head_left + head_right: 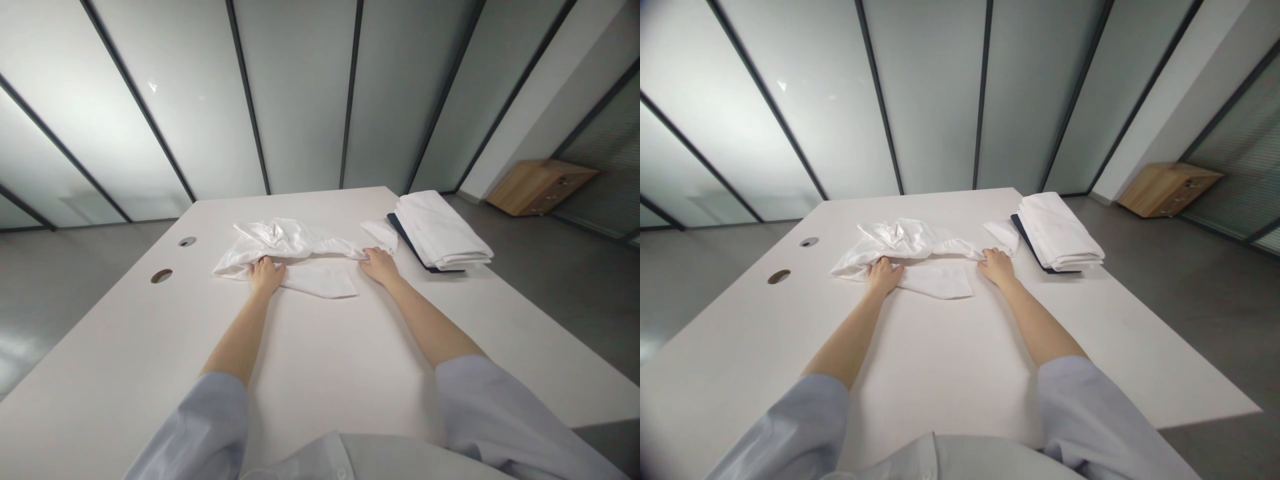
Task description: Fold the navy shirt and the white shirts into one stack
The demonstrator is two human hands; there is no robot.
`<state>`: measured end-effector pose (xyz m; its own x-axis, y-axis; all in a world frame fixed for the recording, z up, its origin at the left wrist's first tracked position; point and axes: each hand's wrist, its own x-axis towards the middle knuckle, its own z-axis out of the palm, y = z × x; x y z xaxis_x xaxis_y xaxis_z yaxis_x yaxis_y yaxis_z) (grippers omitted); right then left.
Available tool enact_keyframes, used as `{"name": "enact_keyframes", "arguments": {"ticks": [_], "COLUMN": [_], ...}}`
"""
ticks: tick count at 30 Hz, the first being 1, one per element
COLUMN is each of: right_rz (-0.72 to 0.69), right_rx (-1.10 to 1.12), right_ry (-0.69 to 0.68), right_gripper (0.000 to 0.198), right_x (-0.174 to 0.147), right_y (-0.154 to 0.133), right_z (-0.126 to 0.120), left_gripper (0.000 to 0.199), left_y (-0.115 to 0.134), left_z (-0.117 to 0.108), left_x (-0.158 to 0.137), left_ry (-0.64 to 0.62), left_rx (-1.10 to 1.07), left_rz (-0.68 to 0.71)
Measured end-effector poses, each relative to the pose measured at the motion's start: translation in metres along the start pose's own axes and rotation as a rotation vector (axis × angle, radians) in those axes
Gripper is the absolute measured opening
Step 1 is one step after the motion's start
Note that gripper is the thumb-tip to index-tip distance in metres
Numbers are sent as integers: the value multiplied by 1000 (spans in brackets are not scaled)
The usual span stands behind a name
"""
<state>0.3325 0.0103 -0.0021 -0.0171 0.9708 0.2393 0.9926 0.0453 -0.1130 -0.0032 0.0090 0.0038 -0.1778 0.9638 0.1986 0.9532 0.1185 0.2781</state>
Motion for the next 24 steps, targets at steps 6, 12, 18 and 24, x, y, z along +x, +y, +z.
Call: {"name": "enact_keyframes", "arguments": {"ticks": [6,12,18,24], "right_rz": [75,135,70,-190], "right_rx": [18,-4,100,316], "right_ry": [-56,-67,97,259], "right_gripper": [44,29,33,46], "right_x": [0,-1,-2,0], "right_y": [-2,0,8,3], "right_z": [-5,-7,-6,5], "left_gripper": [50,40,33,18], "left_y": [4,4,1,1], "left_z": [-8,-7,-3,4], "left_x": [1,4,6,4], "left_ry": [-5,-153,-15,113], "left_rx": [-94,7,2,-162], "left_rz": [6,113,203,276]}}
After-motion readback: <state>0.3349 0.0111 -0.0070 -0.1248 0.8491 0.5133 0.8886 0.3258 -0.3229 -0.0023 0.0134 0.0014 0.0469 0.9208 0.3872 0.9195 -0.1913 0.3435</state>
